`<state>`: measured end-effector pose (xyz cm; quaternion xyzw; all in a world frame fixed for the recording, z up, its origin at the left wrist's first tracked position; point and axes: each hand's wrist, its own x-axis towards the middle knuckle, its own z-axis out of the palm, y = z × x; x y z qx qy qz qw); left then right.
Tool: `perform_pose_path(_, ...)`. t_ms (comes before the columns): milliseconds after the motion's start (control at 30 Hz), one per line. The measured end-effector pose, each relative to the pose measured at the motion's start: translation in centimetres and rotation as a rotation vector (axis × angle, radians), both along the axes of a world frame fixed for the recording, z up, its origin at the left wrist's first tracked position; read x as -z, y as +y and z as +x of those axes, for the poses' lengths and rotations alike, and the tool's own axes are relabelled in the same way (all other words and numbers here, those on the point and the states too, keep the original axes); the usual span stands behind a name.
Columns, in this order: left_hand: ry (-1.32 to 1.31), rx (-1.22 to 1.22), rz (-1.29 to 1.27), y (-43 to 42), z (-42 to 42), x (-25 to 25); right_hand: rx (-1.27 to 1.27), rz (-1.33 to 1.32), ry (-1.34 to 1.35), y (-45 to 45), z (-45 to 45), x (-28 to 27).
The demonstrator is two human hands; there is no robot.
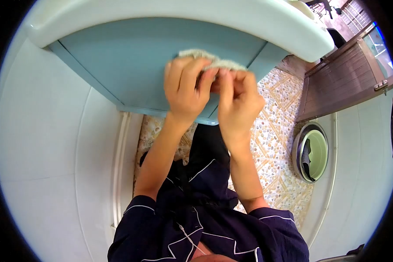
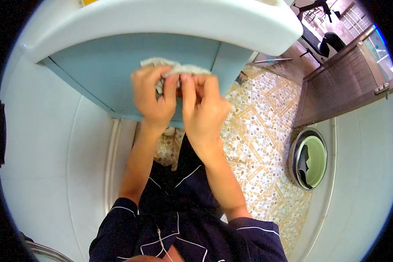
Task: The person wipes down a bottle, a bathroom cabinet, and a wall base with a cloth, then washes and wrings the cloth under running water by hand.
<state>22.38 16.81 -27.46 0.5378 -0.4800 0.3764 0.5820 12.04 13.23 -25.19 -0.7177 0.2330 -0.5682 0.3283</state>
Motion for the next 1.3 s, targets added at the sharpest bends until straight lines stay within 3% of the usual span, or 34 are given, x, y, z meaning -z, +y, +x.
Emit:
perform_pose_path(100,0.044,0.017,-0.072,-0.8,0.1,-2.8,-0.040,0.007,-0.090,-0.3,0.0,-1.9)
perform_pose_path(200,0.019,-0.018,-0.046,-0.2,0.2,-1.2,-0.142,-0.004,-0.127,0.3,-1.5,-1.8)
perform_pose_path(267,0.056,-0.016,-0.058,-0.1,-0.1,-0.8,-0.356,0.323,-0.106,3.1,-4.9,-4.3)
perform_pose_path(400,0.077,0.005,-0.088,-0.2,-0.5,-1.0,-0.980,0.082,-0.390,6.3,-7.5,-8.2)
perform_pose_path(600,0.084,0.022,-0.093,-0.3,-0.3,-1.2,-1.171,0.070,-0.405,8.3,-9.1,-8.9)
perform_pose_path(833,0.072,0.054,-0.081,0.1,-0.1,-1.1,-1.084,0.043,-0.361,8.8,-9.4,-9.1)
perform_pose_path(967,0.079,0.029,-0.116,0.1,0.6,-0.8,-0.764,0.059,-0.217,7.8,-7.5,-7.3)
perform_pose_path(1100,0.118,-0.047,-0.129,1.0,1.1,0.3,-0.367,0.106,0.028,4.2,-1.6,-0.5)
perform_pose_path(1300,0.158,-0.093,-0.145,2.9,4.5,2.8,-0.283,0.164,0.048,3.7,3.5,0.5)
